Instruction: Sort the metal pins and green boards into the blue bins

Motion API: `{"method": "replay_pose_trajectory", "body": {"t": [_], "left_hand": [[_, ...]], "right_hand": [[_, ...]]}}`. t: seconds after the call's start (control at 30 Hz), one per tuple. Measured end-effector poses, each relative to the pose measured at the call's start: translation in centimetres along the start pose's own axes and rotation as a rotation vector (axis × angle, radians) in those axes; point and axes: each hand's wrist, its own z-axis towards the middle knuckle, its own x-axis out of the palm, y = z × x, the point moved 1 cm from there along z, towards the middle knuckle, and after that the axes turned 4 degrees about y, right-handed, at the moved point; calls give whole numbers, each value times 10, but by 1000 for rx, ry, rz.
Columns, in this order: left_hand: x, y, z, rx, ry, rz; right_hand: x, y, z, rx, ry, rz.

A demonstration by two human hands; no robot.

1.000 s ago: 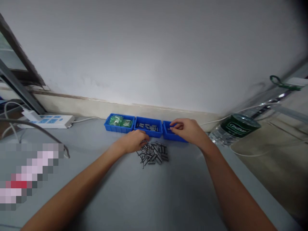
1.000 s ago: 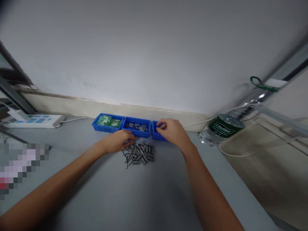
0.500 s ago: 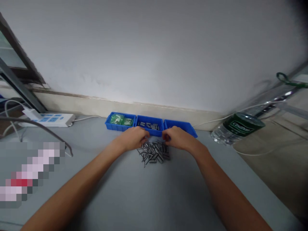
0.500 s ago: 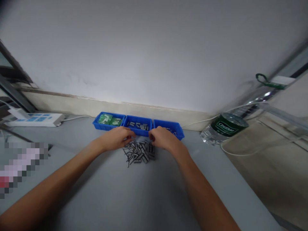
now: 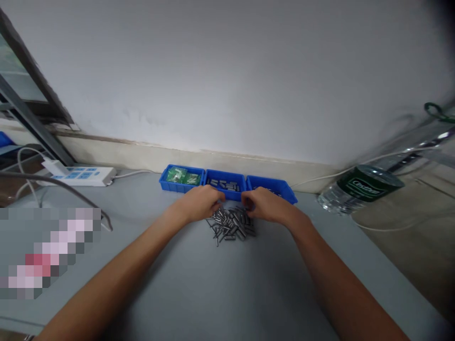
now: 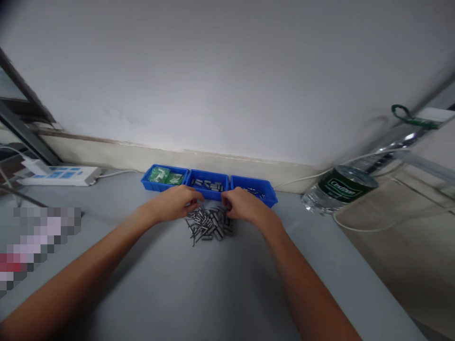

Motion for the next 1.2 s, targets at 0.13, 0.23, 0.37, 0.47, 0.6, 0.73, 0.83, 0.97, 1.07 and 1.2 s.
{"method": "replay_pose_trajectory", "body": {"t": [0.13,0.23,0.37,0.47,0.6,0.73,0.83,0.97,1.07,1.2], "left_hand": [[-2,0,-1,36,-32,-64],[-5,0,0,35,-44,-150],[-9,0,1,-2,-34,-360],[-11,0,1,-61,-11,-674],[-11,-2,1,-109,-23,-1016],[-10,-7,4,-70,-81,-1129],[-8,-7,7,-109,-113,-1164],[-3,-2,10,-128,-152,-1070],[3,8,12,-226,-289,-1019],[12,25,14,-353,-492,-831]], "right_hand": [[-11,4,-6,-18,-33,154],[-19,9,-12,-77,-19,381],[-25,14,-18,-123,-32,709],[-26,13,-19,-146,-72,871],[-24,8,-17,-133,-86,949],[-19,6,-12,-143,-84,979],[-16,8,-9,-162,-96,972],[-14,12,-7,-159,-122,944],[-14,11,-6,-102,-171,801],[-8,11,-3,-51,-130,353]]}}
